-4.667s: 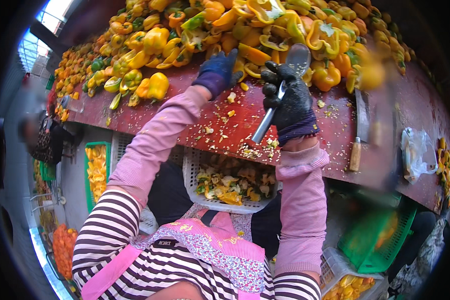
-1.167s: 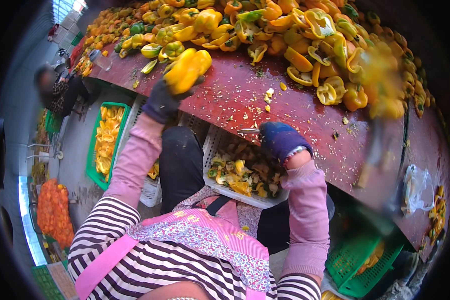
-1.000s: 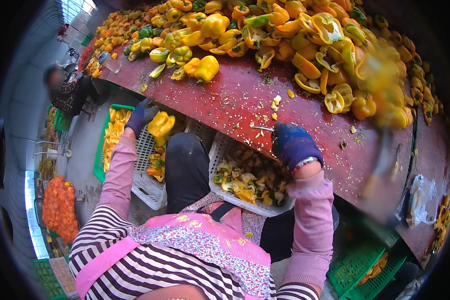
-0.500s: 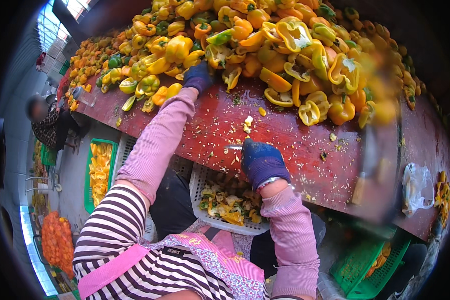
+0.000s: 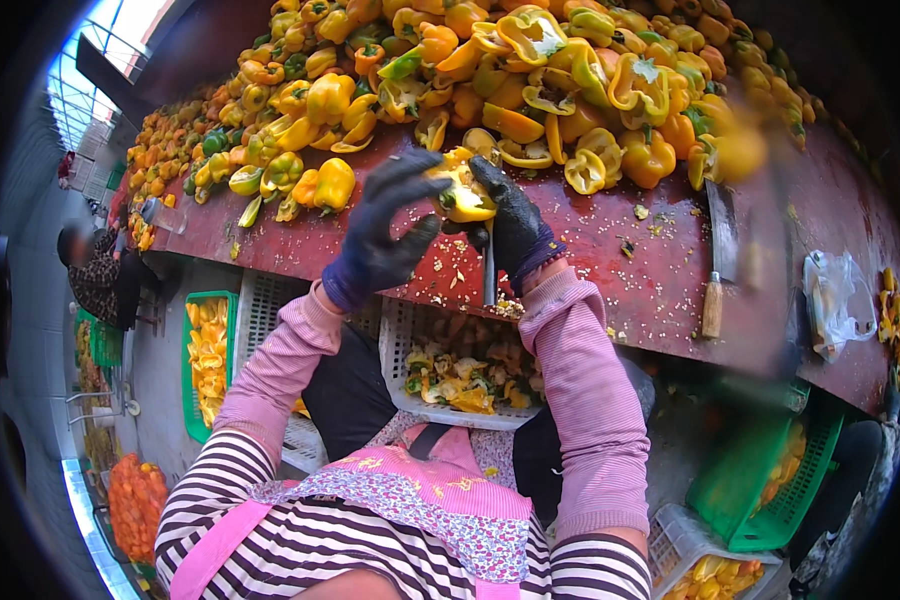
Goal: The person repeatedly cuts yellow and green bell peppers on a table, removing the core and seeds, and places the cut pieces into a green basket. The person uses a knife to slice the peppers and discards the waste into a white bin.
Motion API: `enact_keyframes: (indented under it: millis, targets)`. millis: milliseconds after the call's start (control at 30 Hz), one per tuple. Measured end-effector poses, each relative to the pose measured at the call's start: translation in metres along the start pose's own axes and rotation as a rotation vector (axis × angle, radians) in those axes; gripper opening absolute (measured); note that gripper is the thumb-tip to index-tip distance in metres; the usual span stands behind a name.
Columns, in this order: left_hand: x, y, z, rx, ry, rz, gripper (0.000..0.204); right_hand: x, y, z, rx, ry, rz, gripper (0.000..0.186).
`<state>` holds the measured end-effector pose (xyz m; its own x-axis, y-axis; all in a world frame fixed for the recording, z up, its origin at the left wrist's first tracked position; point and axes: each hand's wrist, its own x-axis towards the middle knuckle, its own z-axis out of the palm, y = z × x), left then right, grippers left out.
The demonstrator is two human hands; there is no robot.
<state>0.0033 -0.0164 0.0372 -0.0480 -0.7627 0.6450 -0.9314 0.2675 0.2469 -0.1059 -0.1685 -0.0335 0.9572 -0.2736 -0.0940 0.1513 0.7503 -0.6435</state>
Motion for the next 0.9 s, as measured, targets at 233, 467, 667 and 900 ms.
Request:
enact_keyframes:
  millis: [233, 467, 667, 900]
  targets:
    - [-0.028, -0.033, 0.046, -1.845, 0.037, -1.134, 0.043, 0.009, -0.006, 0.013, -1.400, 0.381, -0.637, 0.027]
    - [-0.029, -0.052, 0.065, -1.541, 0.606, -0.952, 0.038, 0.002, 0.014, 0.006, -1.375, 0.515, -0.288, 0.012]
    - [-0.027, -0.043, 0.074, -1.458, 0.709, -0.941, 0.040, 0.014, 0.043, 0.004, -1.380, 0.417, -0.082, 0.017]
    - [-0.045, -0.060, 0.077, -1.520, 0.625, -1.018, 0.045, 0.000, 0.012, 0.033, -0.911, 0.092, 0.482, 0.020]
